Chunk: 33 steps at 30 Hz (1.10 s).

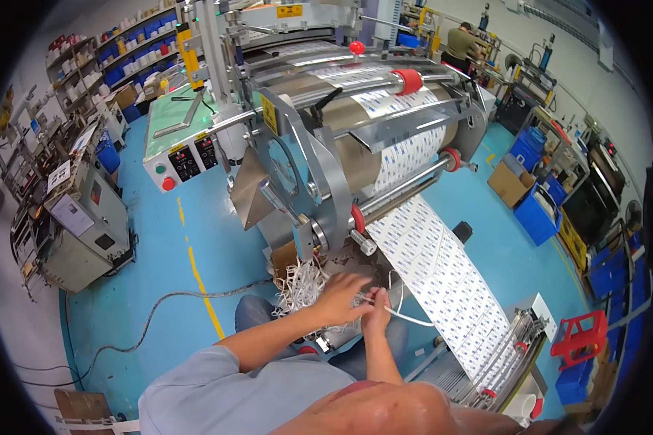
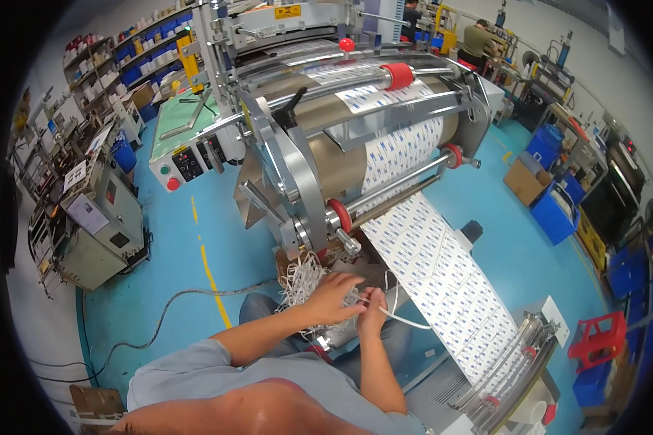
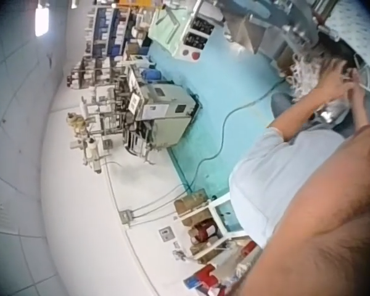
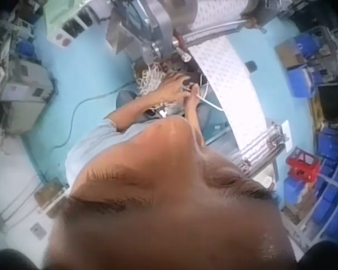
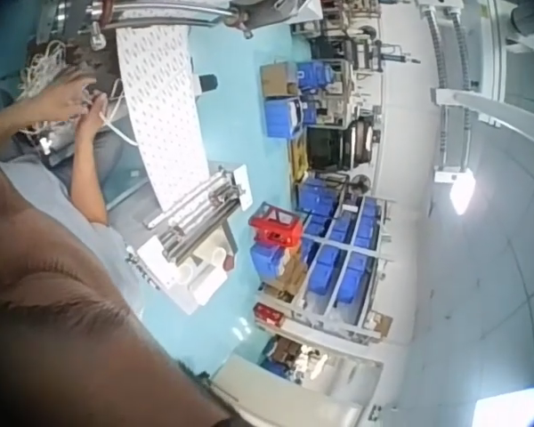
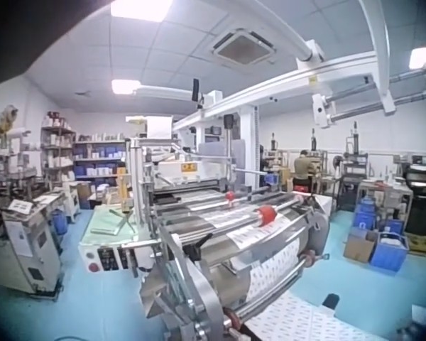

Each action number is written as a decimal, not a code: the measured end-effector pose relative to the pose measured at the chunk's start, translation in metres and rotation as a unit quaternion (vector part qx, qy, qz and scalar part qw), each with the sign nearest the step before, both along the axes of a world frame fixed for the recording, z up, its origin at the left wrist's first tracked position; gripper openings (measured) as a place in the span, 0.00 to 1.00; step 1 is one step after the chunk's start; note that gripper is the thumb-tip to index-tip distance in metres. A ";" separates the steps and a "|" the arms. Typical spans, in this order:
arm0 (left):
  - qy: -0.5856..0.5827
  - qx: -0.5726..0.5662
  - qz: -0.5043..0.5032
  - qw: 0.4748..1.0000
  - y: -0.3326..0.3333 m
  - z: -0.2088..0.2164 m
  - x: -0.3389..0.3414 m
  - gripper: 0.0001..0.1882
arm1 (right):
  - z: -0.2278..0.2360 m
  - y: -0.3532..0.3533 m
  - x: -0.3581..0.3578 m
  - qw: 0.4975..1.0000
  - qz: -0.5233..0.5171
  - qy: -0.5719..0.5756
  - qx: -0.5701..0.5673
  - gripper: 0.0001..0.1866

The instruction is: Operating an industrial machine to process rolls of adhesive material and handling the output and waste strips.

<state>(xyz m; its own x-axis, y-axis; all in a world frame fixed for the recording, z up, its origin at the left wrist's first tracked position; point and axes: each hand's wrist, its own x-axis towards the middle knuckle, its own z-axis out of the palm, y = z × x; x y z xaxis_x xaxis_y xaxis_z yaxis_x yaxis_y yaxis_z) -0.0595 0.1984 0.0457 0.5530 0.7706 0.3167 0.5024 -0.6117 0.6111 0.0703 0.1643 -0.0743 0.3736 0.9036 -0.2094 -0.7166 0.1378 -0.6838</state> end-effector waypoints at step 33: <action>-0.106 -0.468 -0.065 0.875 0.093 -0.073 -0.112 0.03 | 0.018 0.046 -0.014 0.983 0.147 0.105 0.020 0.14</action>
<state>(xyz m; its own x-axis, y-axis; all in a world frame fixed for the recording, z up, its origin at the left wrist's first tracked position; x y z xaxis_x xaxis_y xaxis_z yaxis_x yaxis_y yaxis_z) -0.1716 0.2911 -0.0271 0.6609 0.6817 -0.3138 0.2809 0.1631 0.9458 0.0565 0.2104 -0.0565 0.0463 0.9755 -0.2153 -0.8547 -0.0728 -0.5139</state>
